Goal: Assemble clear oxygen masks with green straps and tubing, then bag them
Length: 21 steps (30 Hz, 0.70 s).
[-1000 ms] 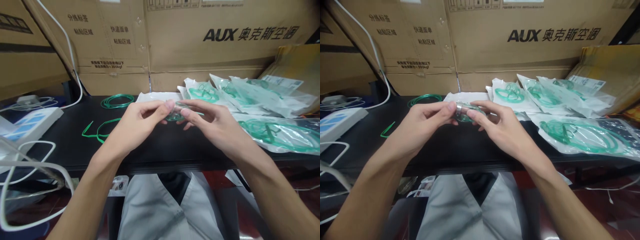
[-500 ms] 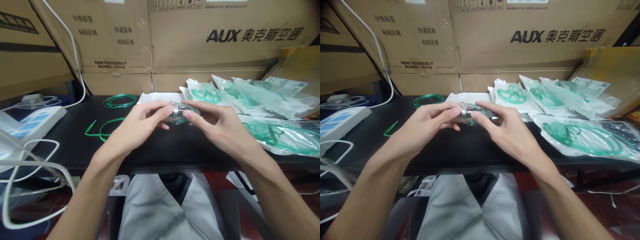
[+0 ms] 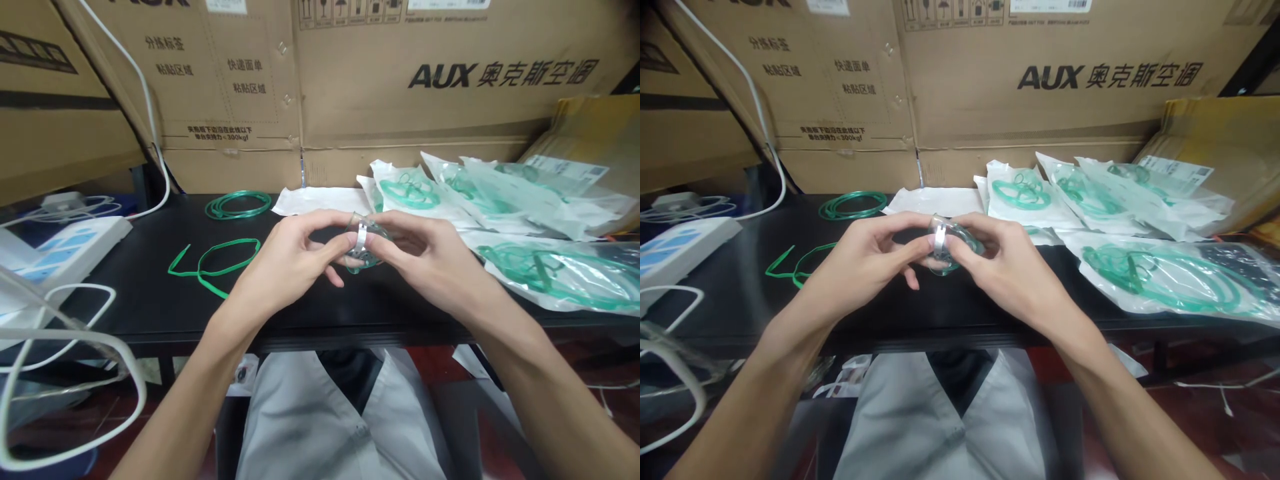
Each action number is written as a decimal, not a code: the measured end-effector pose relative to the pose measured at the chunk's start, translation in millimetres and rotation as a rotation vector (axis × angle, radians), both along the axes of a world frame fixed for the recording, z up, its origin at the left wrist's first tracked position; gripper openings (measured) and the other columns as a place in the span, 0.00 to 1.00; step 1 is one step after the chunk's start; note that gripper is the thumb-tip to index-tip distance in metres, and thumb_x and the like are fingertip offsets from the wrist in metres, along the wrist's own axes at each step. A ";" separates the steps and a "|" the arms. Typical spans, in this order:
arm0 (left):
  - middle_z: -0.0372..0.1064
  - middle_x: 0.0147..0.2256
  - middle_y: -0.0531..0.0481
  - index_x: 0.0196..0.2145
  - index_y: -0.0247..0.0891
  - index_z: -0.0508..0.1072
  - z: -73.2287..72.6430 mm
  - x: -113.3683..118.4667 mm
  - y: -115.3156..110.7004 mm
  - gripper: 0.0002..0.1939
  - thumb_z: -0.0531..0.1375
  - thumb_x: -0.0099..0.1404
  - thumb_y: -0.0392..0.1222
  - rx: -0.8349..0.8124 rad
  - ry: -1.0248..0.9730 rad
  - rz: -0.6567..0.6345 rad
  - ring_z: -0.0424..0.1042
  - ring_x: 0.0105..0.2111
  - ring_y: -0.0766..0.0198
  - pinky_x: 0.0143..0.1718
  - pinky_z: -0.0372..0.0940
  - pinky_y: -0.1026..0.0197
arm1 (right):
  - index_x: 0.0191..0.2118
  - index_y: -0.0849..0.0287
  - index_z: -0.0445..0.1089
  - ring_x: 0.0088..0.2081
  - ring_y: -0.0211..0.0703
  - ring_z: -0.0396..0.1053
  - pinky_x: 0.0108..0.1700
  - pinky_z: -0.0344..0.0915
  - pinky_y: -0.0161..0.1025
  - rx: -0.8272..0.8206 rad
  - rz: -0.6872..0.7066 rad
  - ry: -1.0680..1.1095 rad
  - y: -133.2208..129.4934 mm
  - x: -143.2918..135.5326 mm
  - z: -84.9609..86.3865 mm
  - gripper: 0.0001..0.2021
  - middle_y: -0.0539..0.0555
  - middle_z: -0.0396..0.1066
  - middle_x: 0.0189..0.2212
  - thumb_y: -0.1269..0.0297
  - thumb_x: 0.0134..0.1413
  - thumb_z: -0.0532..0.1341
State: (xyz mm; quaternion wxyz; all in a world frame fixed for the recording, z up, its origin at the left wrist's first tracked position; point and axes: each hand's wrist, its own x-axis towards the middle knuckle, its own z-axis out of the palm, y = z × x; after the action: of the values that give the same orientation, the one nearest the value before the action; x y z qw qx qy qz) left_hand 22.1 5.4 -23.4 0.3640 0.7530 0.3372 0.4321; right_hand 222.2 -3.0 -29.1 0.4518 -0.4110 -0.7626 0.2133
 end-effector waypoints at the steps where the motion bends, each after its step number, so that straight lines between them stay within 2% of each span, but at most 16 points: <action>1: 0.77 0.47 0.48 0.47 0.39 0.79 -0.5 1.1 -0.7 0.11 0.62 0.71 0.45 0.013 -0.001 0.020 0.80 0.31 0.66 0.25 0.76 0.70 | 0.50 0.46 0.79 0.46 0.52 0.79 0.48 0.76 0.49 0.008 -0.002 -0.009 0.4 -0.8 -1.0 0.12 0.49 0.81 0.44 0.60 0.66 0.61; 8: 0.74 0.49 0.51 0.46 0.42 0.72 -9.1 10.6 -2.7 0.08 0.63 0.71 0.44 0.139 -0.097 0.198 0.79 0.43 0.62 0.35 0.79 0.66 | 0.55 0.44 0.77 0.46 0.56 0.79 0.44 0.77 0.52 0.026 -0.075 -0.023 8.1 1.7 -7.7 0.15 0.51 0.79 0.50 0.55 0.68 0.59; 11: 0.74 0.49 0.52 0.48 0.43 0.72 -8.5 10.7 -3.7 0.11 0.64 0.70 0.46 0.193 -0.067 0.214 0.79 0.41 0.64 0.40 0.78 0.64 | 0.56 0.43 0.77 0.46 0.57 0.79 0.45 0.77 0.53 0.028 -0.105 0.004 9.0 2.4 -7.1 0.15 0.52 0.79 0.51 0.55 0.68 0.60; 14: 0.75 0.49 0.52 0.43 0.42 0.77 -7.2 9.0 -3.6 0.06 0.65 0.70 0.45 0.280 0.044 0.195 0.77 0.45 0.64 0.44 0.76 0.64 | 0.57 0.43 0.76 0.45 0.57 0.80 0.45 0.78 0.54 0.022 -0.121 0.020 6.9 0.0 -6.1 0.16 0.53 0.80 0.49 0.55 0.67 0.62; 17: 0.74 0.50 0.51 0.39 0.41 0.80 -7.4 8.8 -2.0 0.04 0.64 0.70 0.42 0.351 0.102 0.209 0.74 0.49 0.62 0.43 0.74 0.66 | 0.58 0.43 0.75 0.46 0.57 0.80 0.46 0.78 0.54 0.012 -0.115 0.019 4.4 -2.9 -6.2 0.16 0.53 0.79 0.51 0.56 0.67 0.62; 21: 0.71 0.46 0.51 0.39 0.42 0.80 -8.9 9.5 0.1 0.05 0.65 0.70 0.44 0.346 0.086 0.261 0.73 0.43 0.64 0.40 0.71 0.64 | 0.59 0.42 0.74 0.45 0.55 0.80 0.46 0.78 0.53 0.034 -0.118 -0.015 4.2 -3.5 -8.0 0.16 0.51 0.79 0.52 0.56 0.68 0.60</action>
State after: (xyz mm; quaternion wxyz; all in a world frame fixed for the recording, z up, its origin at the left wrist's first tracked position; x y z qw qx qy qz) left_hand 31.5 5.5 -32.2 0.1556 0.7719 0.3679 0.4946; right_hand 218.7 1.1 -37.1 0.4647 -0.4492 -0.7438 0.1702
